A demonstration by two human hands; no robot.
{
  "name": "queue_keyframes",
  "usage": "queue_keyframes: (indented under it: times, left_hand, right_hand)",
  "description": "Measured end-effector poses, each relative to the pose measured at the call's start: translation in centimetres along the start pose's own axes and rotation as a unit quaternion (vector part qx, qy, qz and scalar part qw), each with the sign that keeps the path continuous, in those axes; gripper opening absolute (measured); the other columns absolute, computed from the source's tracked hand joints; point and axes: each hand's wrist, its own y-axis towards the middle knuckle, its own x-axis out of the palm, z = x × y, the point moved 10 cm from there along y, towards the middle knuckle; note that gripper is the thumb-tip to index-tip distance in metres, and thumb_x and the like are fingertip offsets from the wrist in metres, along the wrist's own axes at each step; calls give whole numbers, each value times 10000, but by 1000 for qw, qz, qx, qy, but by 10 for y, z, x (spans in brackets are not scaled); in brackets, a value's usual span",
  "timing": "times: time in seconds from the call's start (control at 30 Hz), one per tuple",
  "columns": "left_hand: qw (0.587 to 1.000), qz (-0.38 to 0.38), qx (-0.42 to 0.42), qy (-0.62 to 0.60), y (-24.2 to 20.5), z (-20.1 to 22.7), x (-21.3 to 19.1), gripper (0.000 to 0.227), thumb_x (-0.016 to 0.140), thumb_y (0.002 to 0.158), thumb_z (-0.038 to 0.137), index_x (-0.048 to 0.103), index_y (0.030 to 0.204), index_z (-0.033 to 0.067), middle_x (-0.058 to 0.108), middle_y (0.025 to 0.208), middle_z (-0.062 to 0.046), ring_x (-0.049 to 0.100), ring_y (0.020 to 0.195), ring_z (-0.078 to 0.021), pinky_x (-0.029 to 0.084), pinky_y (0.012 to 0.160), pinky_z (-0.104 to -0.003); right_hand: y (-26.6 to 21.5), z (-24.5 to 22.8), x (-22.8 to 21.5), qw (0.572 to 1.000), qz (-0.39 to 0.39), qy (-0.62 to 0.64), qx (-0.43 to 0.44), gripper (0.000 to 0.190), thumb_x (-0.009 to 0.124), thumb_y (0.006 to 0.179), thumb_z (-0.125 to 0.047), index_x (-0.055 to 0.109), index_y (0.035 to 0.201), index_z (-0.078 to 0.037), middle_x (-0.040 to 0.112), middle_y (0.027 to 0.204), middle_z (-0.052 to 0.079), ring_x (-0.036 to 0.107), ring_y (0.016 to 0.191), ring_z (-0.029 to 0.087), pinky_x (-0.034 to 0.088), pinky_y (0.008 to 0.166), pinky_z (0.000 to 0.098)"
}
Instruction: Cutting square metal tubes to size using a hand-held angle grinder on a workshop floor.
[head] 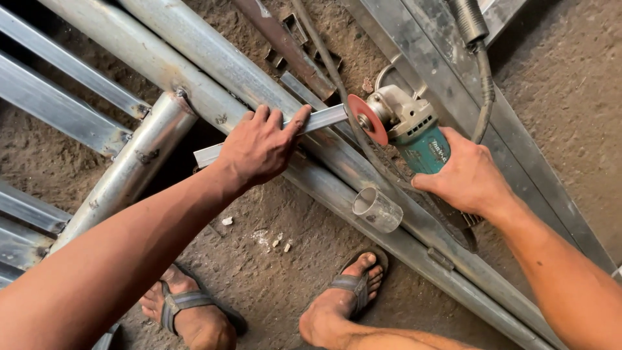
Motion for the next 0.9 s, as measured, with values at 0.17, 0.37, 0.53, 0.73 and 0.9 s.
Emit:
queue_keyframes:
  times: [0.17,0.37,0.53,0.73,0.9]
  left_hand:
    - [1000,17,0,-16,0,-2,0,534,345,1106,298,314,1617,148,562,868,-127,503,738,-226,491,613,-342]
    - [1000,-4,-6,-21,1,-4,2,545,373,1098,313,312,1612,144,598,918,-157,539,758,-239,516,624,-351]
    - [999,28,0,-17,1,-4,-1,526,401,1098,321,332,1587,140,584,896,-137,535,753,-233,514,618,-350]
    - [999,-36,-7,-36,2,-4,4,558,344,1102,333,300,1626,148,614,971,-188,564,780,-267,546,623,-375]
    - [999,-27,-4,-30,3,-3,4,547,312,1110,347,306,1618,143,613,949,-169,549,759,-248,528,602,-352]
  right_hand:
    - [0,-3,4,1000,-7,-2,7,649,784,627,-161,639,1252,-65,748,919,114,672,764,281,537,744,388]
    - [3,0,9,1000,-14,-8,1,683,790,622,-182,634,1277,-68,752,948,119,680,792,290,542,767,393]
    - [7,1,11,1000,-19,-19,5,694,808,618,-180,636,1279,-58,755,966,120,684,803,291,546,771,398]
    - [8,0,13,999,-30,-33,25,620,804,619,-169,653,1211,-63,745,896,119,671,748,282,544,735,395]
    - [7,0,15,997,-44,-30,48,673,816,630,-145,637,1275,-68,742,955,123,672,797,284,531,764,397]
